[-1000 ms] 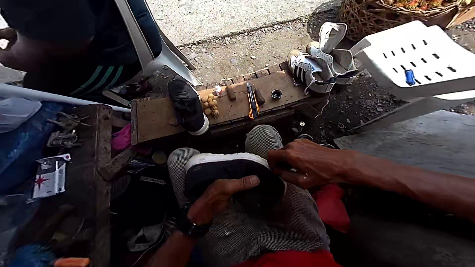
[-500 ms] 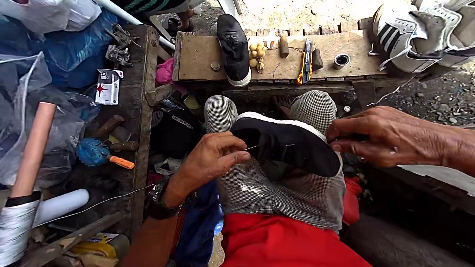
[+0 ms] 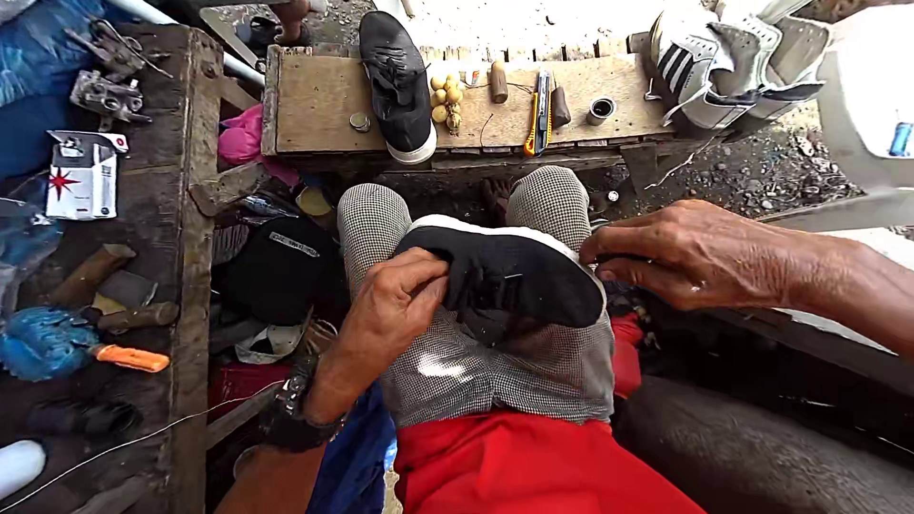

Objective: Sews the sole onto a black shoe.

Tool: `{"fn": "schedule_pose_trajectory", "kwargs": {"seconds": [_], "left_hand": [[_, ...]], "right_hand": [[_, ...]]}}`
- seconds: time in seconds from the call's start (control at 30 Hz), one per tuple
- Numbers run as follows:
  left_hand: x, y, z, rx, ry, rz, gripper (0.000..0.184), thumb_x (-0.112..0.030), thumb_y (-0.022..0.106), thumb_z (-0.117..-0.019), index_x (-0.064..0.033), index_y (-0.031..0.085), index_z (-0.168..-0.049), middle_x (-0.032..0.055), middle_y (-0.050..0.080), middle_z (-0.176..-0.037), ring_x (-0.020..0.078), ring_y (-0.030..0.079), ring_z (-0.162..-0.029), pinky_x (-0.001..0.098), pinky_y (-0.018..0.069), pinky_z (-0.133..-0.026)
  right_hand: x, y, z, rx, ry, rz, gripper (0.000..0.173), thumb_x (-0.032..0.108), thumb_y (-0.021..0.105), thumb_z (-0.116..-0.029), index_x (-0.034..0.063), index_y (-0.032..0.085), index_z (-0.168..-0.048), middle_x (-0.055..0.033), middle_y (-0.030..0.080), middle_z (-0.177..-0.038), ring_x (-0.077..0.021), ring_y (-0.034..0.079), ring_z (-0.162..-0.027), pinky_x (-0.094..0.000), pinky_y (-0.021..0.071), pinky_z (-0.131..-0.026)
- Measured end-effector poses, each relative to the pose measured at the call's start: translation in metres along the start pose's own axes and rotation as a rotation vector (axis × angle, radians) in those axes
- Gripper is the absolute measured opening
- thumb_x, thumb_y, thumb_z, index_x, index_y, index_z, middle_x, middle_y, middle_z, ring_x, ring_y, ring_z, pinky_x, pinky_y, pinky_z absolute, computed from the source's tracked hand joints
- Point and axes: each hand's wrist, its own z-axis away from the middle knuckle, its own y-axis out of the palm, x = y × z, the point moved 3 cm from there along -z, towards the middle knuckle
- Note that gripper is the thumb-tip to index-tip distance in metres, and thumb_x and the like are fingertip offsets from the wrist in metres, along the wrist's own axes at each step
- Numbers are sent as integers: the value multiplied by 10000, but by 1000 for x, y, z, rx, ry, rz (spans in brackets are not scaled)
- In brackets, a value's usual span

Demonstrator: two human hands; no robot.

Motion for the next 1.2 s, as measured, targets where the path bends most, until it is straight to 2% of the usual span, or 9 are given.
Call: {"fn": "schedule_pose_trajectory", "kwargs": {"seconds": [0.07,0.17,0.3,0.4,0.6,0.83,0.97,1.07,1.2], "left_hand": [[-2,18,-6,-74,-5,-181,187,-151,599,-935,-101,744,-828,-24,658,-822,36,630,-808,221,529,-734],[3,32,-14,-127,-75,-57,184,-119,619,-899,-105,695,-732,-51,620,-700,0,595,-693,193,489,-648],[3,40,-22,-1,-271,525,222,28,600,-900,-128,717,-794,-48,722,-774,18,680,-738,214,585,-712],[6,40,-24,153,-404,774,284,68,548,-904,-152,723,-866,-35,745,-847,40,701,-797,241,600,-766],[19,30,-25,460,-402,831,309,0,579,-881,-246,732,-990,-84,743,-957,6,693,-901,228,586,-835],[24,20,-20,509,-371,1007,202,-164,737,-836,-262,773,-1009,-66,752,-995,16,695,-943,229,578,-857],[23,21,-14,463,-375,1119,225,-158,710,-836,-213,777,-1043,-23,758,-1047,60,702,-997,284,577,-903],[21,23,-13,544,-329,1215,309,-153,663,-848,-186,741,-1146,-7,732,-1165,90,670,-1115,323,544,-978],[-1,38,-29,573,-269,1153,265,-180,736,-887,-210,757,-1150,-31,757,-1124,53,698,-1058,268,570,-947]], "right_hand": [[4,0,0,6,17,17,300,396,454,-1044,234,700,-1098,80,676,-833,-70,647,-693,-327,504,-557],[6,1,1,17,41,27,294,393,448,-1051,235,691,-1098,77,671,-839,-78,651,-702,-334,503,-560],[8,4,3,18,68,39,288,400,452,-1049,238,689,-1076,83,651,-800,-77,637,-674,-328,484,-544],[9,6,3,10,62,48,269,381,463,-1043,223,681,-1052,77,616,-764,-82,617,-647,-320,464,-526],[13,10,0,-10,43,55,246,353,468,-1041,221,676,-1034,77,614,-757,-86,615,-641,-322,460,-519],[12,14,1,-24,46,49,247,371,469,-1046,219,664,-1039,73,607,-753,-93,607,-618,-321,448,-492],[12,14,1,-50,32,56,249,368,460,-1045,217,658,-1027,74,578,-722,-93,584,-588,-319,423,-471],[13,15,2,-54,39,51,241,357,463,-1042,218,657,-1007,77,567,-707,-92,569,-570,-314,405,-461],[13,15,2,-61,39,40,229,345,474,-1035,217,663,-1024,78,564,-705,-92,565,-568,-312,404,-464]]}}
